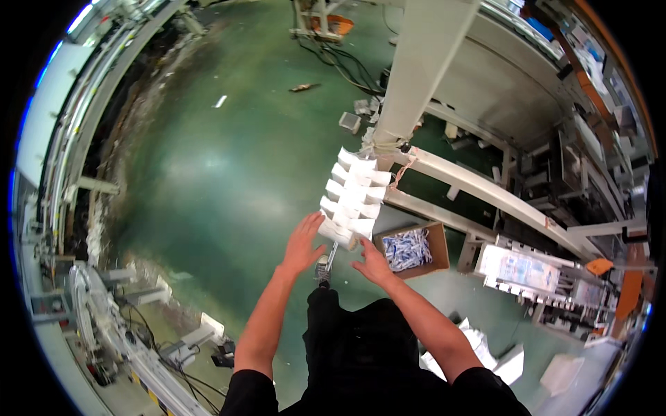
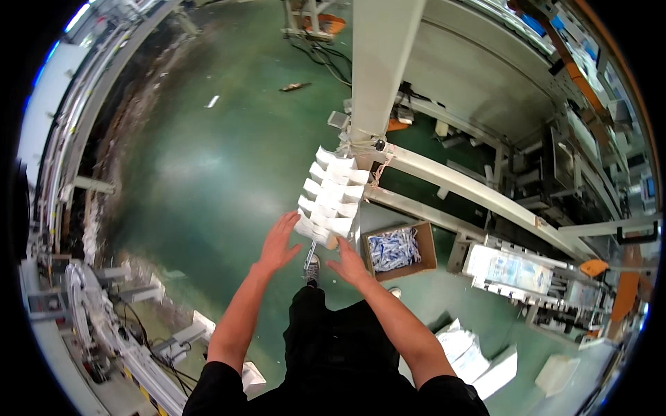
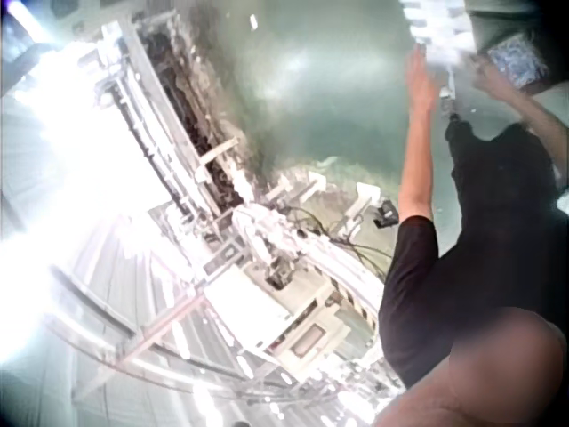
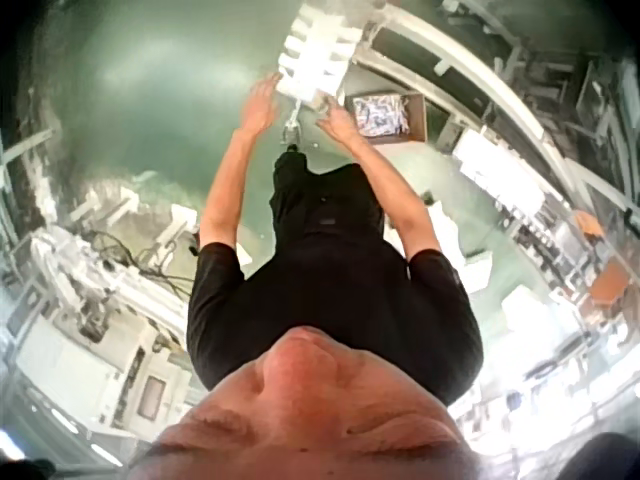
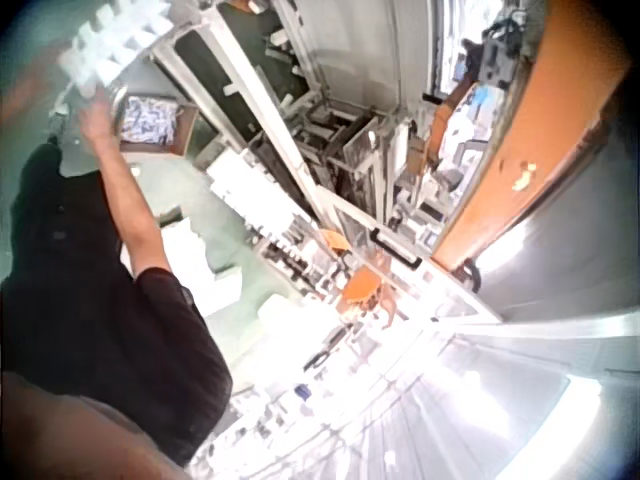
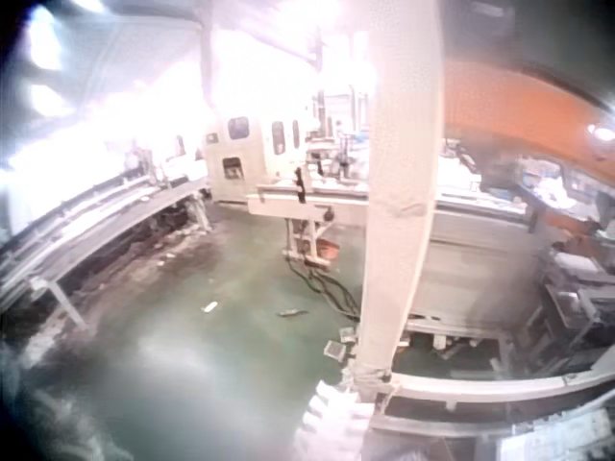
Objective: The person repeatedly retrieves plastic packaging sleeves from a hanging rack, opens them by hand, and slides stacks of product into the sleeves on an industrial conveyor line.
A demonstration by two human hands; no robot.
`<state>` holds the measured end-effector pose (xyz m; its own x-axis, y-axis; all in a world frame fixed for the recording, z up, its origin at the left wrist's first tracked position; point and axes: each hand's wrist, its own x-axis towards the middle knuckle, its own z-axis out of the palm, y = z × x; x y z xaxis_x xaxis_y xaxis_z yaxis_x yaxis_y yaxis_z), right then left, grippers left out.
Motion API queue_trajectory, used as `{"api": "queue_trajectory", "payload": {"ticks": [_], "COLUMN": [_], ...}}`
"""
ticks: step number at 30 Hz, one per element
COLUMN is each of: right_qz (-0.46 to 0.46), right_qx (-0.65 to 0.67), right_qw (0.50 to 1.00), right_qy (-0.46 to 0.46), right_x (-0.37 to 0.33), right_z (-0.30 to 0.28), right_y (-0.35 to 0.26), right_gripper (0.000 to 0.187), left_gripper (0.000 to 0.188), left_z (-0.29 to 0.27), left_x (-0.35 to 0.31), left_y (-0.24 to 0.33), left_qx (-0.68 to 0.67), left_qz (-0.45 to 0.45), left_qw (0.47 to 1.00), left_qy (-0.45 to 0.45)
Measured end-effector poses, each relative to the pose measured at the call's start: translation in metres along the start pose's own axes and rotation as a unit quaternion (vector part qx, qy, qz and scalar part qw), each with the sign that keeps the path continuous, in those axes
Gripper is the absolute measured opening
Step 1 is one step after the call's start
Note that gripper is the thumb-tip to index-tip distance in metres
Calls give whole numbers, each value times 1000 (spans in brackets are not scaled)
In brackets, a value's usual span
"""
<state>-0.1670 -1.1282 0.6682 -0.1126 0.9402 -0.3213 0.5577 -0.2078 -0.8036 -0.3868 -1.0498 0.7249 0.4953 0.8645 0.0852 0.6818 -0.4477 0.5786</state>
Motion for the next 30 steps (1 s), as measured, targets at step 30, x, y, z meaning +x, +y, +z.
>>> {"api": "queue_trajectory", "payload": {"ticks": [30], "right_qz": [-47], "right_qx": [-252], "right_qw": [959], "right_qy": [117], "right_x": [-1], "right_z": [86], "right_y": [-22], "right_gripper": [52], "left_gripper": [21], "left_z": [49], "left_x": [-11], "left_y": [-78], "left_qx": [-12], "left_qz": [171], "left_qw": [963], "left_qy": [-206]}}
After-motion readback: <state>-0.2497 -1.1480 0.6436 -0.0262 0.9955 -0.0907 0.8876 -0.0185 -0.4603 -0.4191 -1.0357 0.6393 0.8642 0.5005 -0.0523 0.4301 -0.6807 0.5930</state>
